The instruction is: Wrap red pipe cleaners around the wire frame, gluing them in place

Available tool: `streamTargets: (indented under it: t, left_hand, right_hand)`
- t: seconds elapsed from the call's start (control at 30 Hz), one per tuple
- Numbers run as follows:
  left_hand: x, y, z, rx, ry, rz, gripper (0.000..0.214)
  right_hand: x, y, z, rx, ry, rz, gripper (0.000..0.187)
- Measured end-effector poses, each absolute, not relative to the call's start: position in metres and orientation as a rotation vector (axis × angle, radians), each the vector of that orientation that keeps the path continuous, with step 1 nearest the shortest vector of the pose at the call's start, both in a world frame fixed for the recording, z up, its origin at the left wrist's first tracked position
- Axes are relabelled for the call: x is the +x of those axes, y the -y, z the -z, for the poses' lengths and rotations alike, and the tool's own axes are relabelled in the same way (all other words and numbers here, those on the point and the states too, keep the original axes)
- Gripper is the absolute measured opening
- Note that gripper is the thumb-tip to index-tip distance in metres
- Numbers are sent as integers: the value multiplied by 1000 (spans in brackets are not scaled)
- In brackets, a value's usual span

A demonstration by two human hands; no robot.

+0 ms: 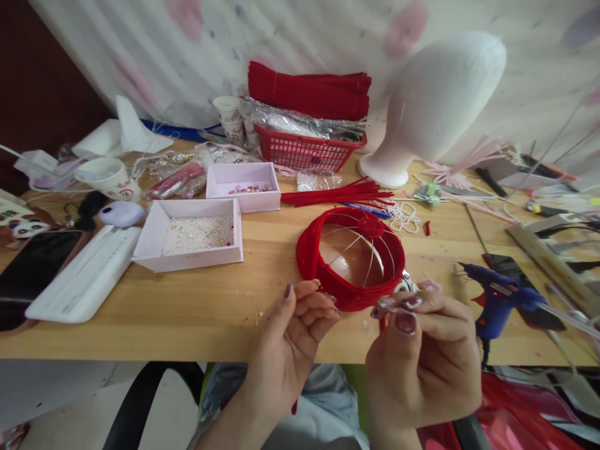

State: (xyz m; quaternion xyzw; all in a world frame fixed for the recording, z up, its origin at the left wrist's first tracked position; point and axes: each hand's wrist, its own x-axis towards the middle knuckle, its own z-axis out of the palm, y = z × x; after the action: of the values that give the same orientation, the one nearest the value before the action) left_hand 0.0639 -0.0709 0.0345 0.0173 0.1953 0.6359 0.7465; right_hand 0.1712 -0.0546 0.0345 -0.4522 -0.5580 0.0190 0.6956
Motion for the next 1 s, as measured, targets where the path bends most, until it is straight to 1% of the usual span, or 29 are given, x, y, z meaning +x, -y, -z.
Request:
streamTargets:
  t: [0.1, 0.23, 0.27, 0.33, 0.47, 0.5, 0.57, 0.63, 0.77, 0.87, 1.0]
  left_hand:
    - [61, 70, -34, 15, -403, -1373, 18]
    - [59, 72, -37, 84, -384, -1334, 24]
    - [59, 73, -38, 105, -392, -1329, 26]
    - [58, 76, -40, 136, -408, -1328, 27]
    - [57, 80, -42, 126, -389, -1352, 26]
    - [56, 80, -42, 120, -389, -1360, 26]
    - [56, 79, -43, 112, -396, -1368, 25]
    - [56, 79, -44, 110, -400, -1359, 22]
    - [58, 80, -47, 110, -417, -1336, 16]
    - [58, 83, -49, 113, -430, -1345, 14]
    - [57, 83, -49, 95, -418, -1329, 12]
  right_hand:
    - [173, 51, -38, -957, 1265, -116, 20]
    - [176, 53, -41, -1018, 1534, -443, 36]
    - [177, 53, -41, -1031, 1596, -504, 37]
    - [180, 53, -40, -1060, 1643, -529, 34]
    - [192, 55, -36, -1088, 1522, -490, 20]
    - [196, 57, -35, -1093, 1495, -507, 20]
    - [203, 62, -34, -1118, 1493, -583, 27]
    - [205, 66, -35, -1135, 1561, -674, 30]
    - [198, 70, -41, -1086, 1668, -709, 23]
    - [194, 70, -43, -1065, 1489, -758, 15]
    - [197, 69, -43, -1033, 1152, -895, 15]
